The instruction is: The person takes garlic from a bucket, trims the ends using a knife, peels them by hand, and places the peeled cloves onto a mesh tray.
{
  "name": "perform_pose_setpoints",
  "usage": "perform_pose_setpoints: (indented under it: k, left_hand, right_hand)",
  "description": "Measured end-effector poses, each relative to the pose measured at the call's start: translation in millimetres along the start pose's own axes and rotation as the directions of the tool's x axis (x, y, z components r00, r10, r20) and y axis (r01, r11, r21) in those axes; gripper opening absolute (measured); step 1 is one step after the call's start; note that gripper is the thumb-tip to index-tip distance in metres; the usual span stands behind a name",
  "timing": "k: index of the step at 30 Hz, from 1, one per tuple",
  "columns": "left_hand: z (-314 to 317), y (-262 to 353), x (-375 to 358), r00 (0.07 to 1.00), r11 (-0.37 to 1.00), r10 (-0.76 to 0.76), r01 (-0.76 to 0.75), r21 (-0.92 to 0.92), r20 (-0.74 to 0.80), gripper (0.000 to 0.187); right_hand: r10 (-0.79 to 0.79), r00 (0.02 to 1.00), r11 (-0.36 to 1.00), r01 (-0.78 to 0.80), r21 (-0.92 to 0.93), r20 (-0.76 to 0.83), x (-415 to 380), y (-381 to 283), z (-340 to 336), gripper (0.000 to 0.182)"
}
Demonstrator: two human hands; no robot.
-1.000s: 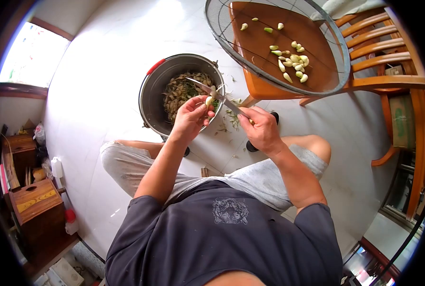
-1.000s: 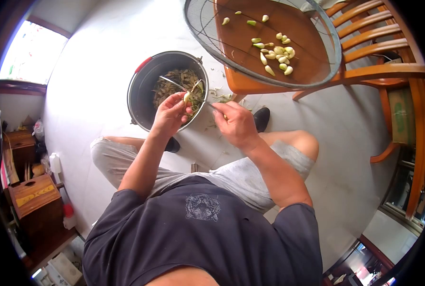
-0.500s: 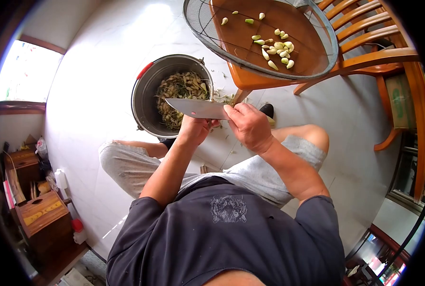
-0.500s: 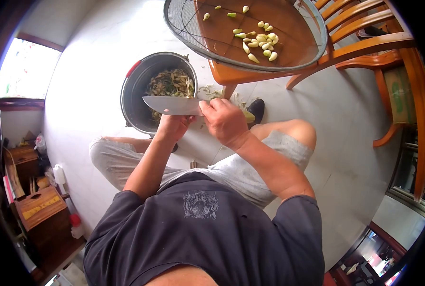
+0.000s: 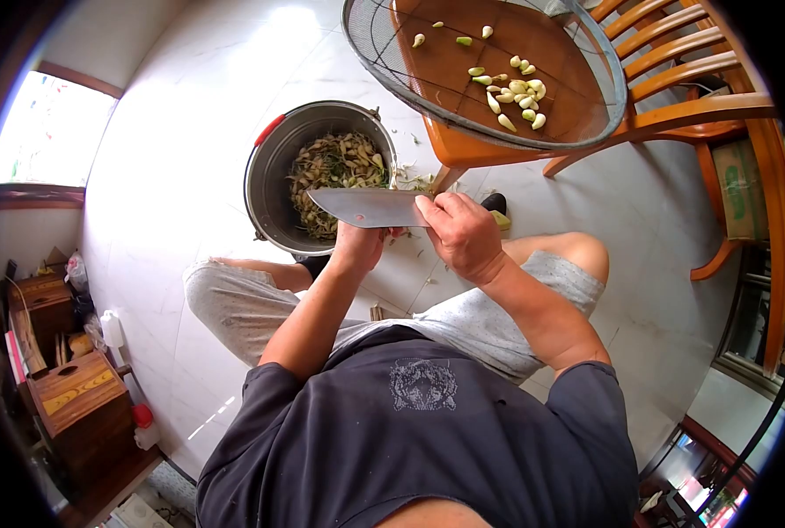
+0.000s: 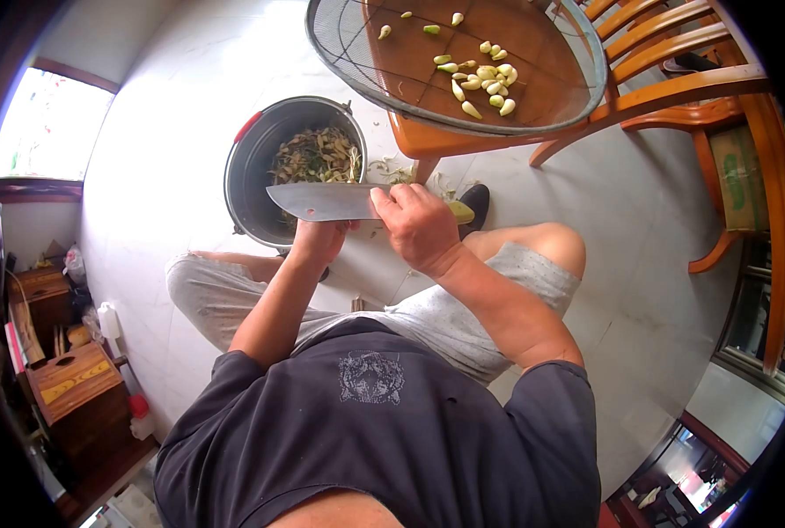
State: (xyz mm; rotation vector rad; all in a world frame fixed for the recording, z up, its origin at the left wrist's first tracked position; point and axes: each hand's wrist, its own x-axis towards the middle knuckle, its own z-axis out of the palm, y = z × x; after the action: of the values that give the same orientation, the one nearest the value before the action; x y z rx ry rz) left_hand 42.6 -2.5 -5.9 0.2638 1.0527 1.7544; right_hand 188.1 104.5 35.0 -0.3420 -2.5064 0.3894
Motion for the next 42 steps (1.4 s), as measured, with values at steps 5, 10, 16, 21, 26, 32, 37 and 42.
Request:
perform_pose_setpoints:
  k: [5,10,16,21,26,32,37,42]
  left_hand:
    - [-5.7,-4.6,0.0,1.000,1.000,0.018,-0.018,0.009,0.004,0.012]
    - [-7.8,-3.2,-1.2,0.997,0.991,0.071,-0.075,0.112,0.037,0.008]
    - [-9.2,-1.1,-4.1,0.999,0.987,0.047,-0.047,0.150,0.005,0.013]
    - [-26.2,-10.3,0.8,0.996,0.988,0.077,-0.072,0.140,-0.034,0.018]
    - [-28.2,-7.0,6.5,1.000,0.997,0.015,-0.015,-0.080,0.006,0.022]
    - [-28.8,-8.8,13.0,0.989,0.995,0.063,-0.072,-0.067,-0.134,0.020]
    - [-20.3,-8.9,12.6,0.964,0.984,-0.007,-0.040,-0.171,-0.265,0.018]
    - [-12.2,-15.6,11.3,0.962,0.972,-0.062,-0.003,-0.236,-0.267,0.018]
  right_hand:
    - [0.003,1.000,1.000,-0.003,0.018,0.003,-0.2,-0.7,1.0,0.022]
    - [0.035,0.999,0.998,-0.035,0.046,-0.008,-0.8,-0.7,1.7,0.017]
    - [0.460,0.836,0.886,-0.451,-0.102,0.299,-17.5,29.6,3.5,0.017]
    - [0.487,0.838,0.858,-0.511,0.041,0.248,-16.1,29.5,-3.9,0.020]
    - [0.456,0.864,0.845,-0.496,0.201,0.216,-11.7,28.6,1.7,0.019]
    - [0.436,0.884,0.822,-0.467,0.326,0.169,-2.8,12.4,-7.4,0.017]
    - [0.385,0.917,0.840,-0.395,0.371,0.103,-2.5,6.1,-3.2,0.017]
    - [0.311,0.941,0.898,-0.336,0.284,0.132,-7.8,6.9,5.2,0.019]
